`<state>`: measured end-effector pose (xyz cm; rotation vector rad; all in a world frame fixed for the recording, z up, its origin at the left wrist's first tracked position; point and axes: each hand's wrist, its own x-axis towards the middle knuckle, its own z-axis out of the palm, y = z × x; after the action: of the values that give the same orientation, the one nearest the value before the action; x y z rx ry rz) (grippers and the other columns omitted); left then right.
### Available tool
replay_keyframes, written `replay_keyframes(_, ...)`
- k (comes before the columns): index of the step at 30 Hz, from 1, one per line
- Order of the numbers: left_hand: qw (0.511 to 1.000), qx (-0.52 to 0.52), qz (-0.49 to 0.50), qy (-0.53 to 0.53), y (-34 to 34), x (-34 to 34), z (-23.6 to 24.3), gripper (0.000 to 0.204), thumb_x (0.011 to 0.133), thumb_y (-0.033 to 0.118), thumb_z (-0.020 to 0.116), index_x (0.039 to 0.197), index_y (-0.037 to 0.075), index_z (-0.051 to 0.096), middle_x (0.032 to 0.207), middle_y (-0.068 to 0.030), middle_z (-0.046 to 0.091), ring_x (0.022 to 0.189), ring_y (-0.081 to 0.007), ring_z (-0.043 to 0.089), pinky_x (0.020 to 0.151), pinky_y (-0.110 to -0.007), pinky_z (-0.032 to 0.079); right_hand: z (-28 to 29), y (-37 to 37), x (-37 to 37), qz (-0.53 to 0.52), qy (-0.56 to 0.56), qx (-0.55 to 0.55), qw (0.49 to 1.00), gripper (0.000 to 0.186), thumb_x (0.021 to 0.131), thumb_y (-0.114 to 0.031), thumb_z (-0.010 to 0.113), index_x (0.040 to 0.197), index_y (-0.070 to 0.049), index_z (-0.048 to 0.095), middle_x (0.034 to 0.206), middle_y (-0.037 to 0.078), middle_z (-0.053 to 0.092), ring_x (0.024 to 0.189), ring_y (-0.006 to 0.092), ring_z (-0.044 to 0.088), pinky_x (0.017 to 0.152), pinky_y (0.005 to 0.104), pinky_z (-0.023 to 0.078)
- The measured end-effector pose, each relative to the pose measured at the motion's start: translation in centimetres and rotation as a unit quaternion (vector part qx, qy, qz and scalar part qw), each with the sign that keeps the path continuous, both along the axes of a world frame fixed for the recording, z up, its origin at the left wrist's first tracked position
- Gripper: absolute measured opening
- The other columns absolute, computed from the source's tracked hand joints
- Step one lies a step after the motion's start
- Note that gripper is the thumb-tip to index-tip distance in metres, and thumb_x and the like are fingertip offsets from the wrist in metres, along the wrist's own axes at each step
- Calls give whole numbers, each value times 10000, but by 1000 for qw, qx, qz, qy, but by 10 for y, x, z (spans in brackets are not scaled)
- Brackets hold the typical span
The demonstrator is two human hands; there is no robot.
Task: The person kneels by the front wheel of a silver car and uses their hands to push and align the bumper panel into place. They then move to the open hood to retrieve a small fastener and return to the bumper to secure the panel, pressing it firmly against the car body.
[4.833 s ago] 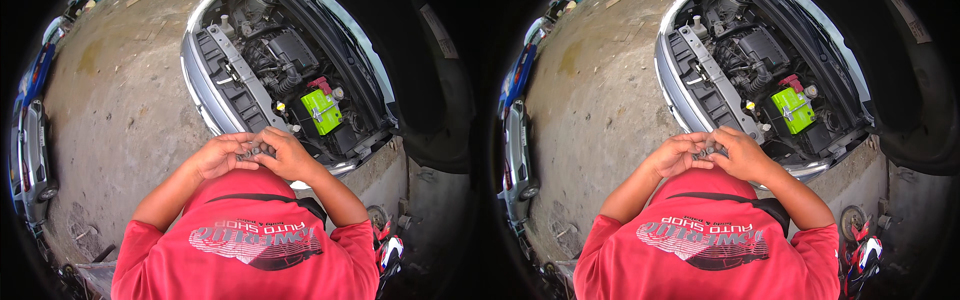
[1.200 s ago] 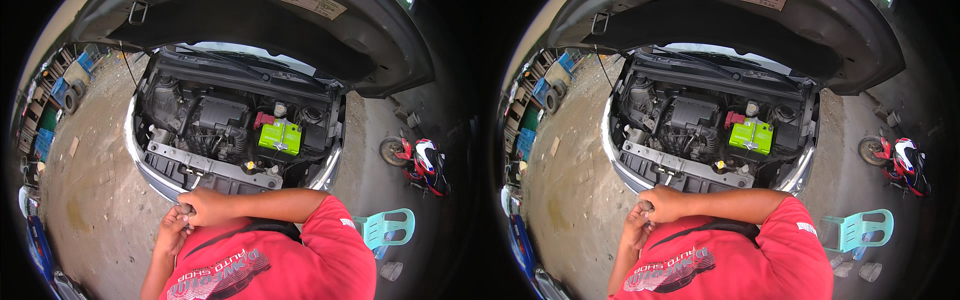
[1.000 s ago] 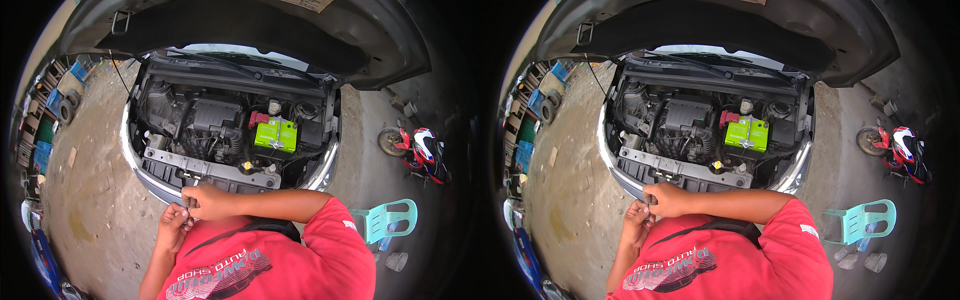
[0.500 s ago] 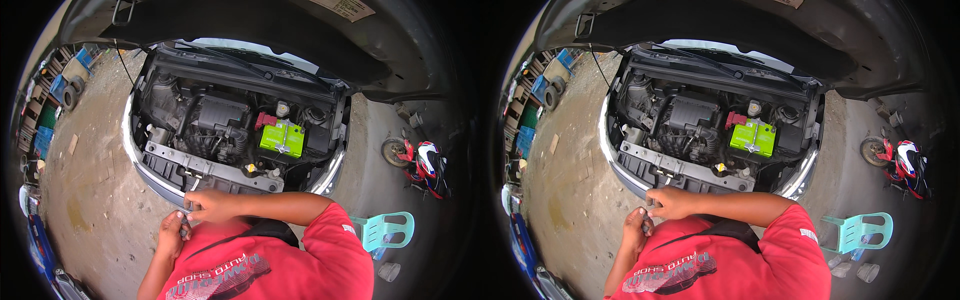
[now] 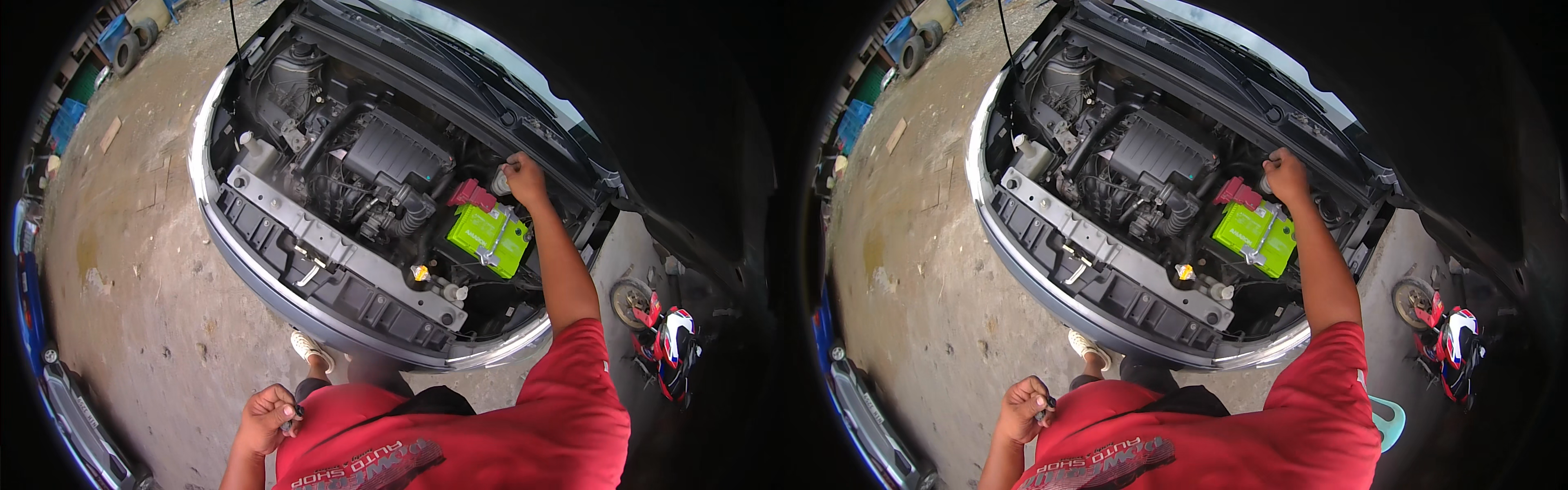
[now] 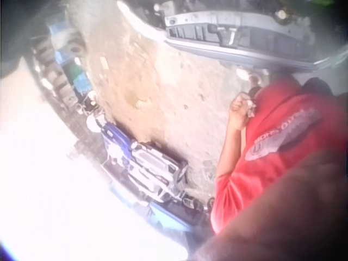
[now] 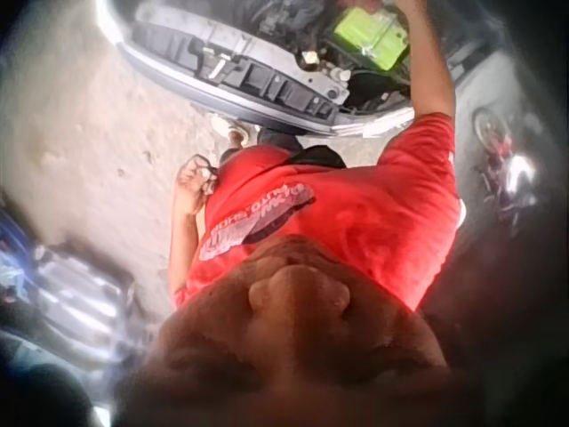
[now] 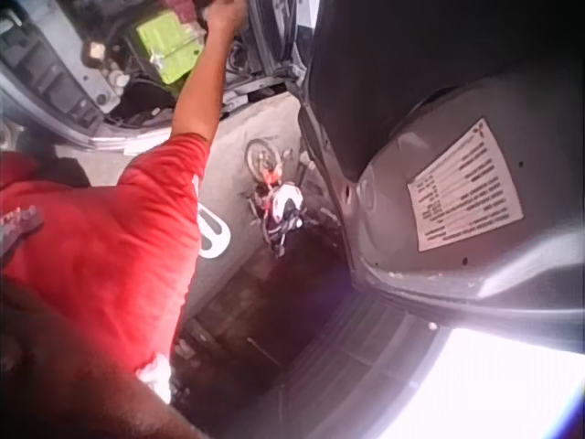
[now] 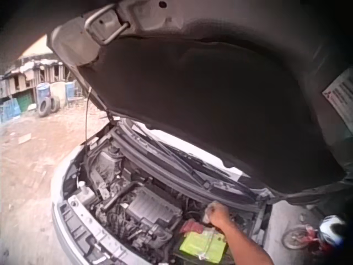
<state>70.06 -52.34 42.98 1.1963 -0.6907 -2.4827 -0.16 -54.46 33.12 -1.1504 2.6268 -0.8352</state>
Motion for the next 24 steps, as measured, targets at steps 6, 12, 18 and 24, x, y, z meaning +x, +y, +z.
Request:
replay_keyframes(6,991,-2,-93,-99,-13,-4,32,300,893,72,783,1140,-84,714,751,-137,711,595,-181,654,545,-292,497,24,-55,-113,-74,191,33,978,418,944,-267,617,1302,-58,667,1249,209,702,1189,406,640,1037,495,489)
replay_keyframes(12,990,64,-60,-113,0,13,30,175,869,-22,741,1029,-92,722,789,-148,723,639,-197,681,596,-297,540,16,-100,-125,-107,208,183,955,446,1014,-332,567,1364,-67,648,1380,205,648,1307,392,593,1091,501,470)
replay_keyframes(18,989,100,-27,-109,9,15,27,161,824,-127,664,972,-64,666,827,-160,728,663,-204,692,603,-298,556,16,-100,-119,-188,169,186,950,341,998,-361,615,1265,-169,708,1311,132,699,1227,360,650,1011,507,518)
replay_keyframes(24,991,82,-6,-107,16,21,33,262,791,-37,666,1038,-122,681,868,-182,735,665,-214,694,600,-296,558,5,-81,-136,-205,88,28,974,234,999,-254,638,1191,-151,723,1167,96,750,1068,275,715,866,435,571)
